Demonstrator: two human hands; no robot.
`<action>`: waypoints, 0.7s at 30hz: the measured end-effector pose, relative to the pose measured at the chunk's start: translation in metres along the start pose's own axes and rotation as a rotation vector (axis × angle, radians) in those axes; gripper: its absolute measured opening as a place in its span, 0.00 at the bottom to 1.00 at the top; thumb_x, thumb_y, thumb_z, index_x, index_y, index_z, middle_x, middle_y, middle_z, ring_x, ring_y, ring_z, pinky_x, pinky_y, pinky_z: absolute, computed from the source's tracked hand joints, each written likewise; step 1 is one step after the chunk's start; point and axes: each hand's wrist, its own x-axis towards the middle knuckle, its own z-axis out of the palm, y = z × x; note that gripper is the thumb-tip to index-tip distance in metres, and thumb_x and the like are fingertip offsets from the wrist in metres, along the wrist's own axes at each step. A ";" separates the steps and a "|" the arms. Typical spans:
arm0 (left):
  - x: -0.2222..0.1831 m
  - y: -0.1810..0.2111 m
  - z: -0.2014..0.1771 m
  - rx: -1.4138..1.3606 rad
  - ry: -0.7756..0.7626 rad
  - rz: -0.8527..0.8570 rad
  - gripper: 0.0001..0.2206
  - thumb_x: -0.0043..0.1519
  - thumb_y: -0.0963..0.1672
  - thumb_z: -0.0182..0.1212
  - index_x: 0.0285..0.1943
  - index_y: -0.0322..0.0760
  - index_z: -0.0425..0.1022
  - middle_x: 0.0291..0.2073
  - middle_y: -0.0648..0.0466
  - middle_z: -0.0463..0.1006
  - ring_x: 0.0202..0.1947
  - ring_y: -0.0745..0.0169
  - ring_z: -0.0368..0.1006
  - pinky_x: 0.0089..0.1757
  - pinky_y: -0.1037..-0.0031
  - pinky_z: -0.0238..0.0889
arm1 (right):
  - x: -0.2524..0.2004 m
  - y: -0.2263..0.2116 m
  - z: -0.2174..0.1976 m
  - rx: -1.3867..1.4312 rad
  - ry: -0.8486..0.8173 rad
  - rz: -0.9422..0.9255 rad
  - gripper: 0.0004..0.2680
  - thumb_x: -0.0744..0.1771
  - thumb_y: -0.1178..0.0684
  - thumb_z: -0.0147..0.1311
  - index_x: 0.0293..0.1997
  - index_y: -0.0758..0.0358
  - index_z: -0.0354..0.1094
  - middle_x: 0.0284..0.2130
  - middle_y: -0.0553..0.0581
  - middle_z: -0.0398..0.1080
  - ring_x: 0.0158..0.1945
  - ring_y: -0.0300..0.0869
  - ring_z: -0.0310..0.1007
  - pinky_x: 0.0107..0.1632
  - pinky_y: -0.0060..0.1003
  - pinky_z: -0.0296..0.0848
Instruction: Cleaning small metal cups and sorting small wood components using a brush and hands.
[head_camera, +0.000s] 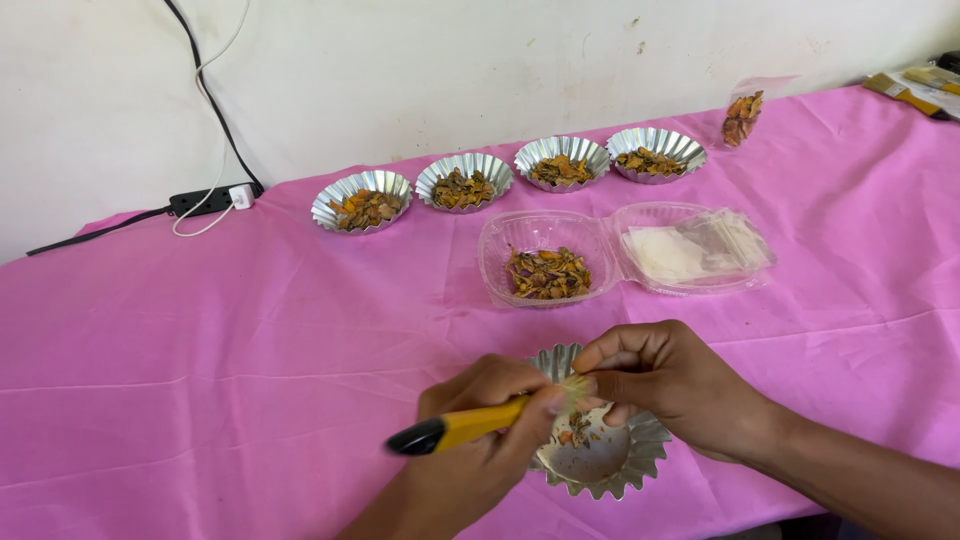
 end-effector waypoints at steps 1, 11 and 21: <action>-0.003 -0.004 0.003 0.056 -0.030 -0.019 0.06 0.65 0.42 0.60 0.36 0.37 0.71 0.23 0.55 0.75 0.20 0.67 0.72 0.24 0.76 0.67 | 0.000 0.000 0.000 -0.026 0.016 -0.003 0.06 0.63 0.68 0.64 0.40 0.78 0.81 0.28 0.70 0.82 0.30 0.51 0.82 0.28 0.40 0.78; -0.005 -0.009 0.004 0.212 -0.053 -0.069 0.08 0.65 0.44 0.59 0.32 0.40 0.71 0.22 0.56 0.75 0.20 0.64 0.73 0.26 0.70 0.66 | 0.004 0.004 -0.002 -0.002 0.014 -0.095 0.05 0.61 0.70 0.66 0.37 0.76 0.79 0.25 0.67 0.81 0.28 0.47 0.78 0.33 0.39 0.79; 0.004 -0.005 -0.003 0.063 -0.120 -0.181 0.20 0.68 0.44 0.54 0.19 0.42 0.57 0.13 0.60 0.57 0.15 0.68 0.56 0.21 0.67 0.48 | 0.000 0.006 -0.003 -0.040 -0.016 -0.137 0.03 0.62 0.67 0.66 0.35 0.74 0.78 0.24 0.68 0.81 0.28 0.47 0.79 0.30 0.39 0.77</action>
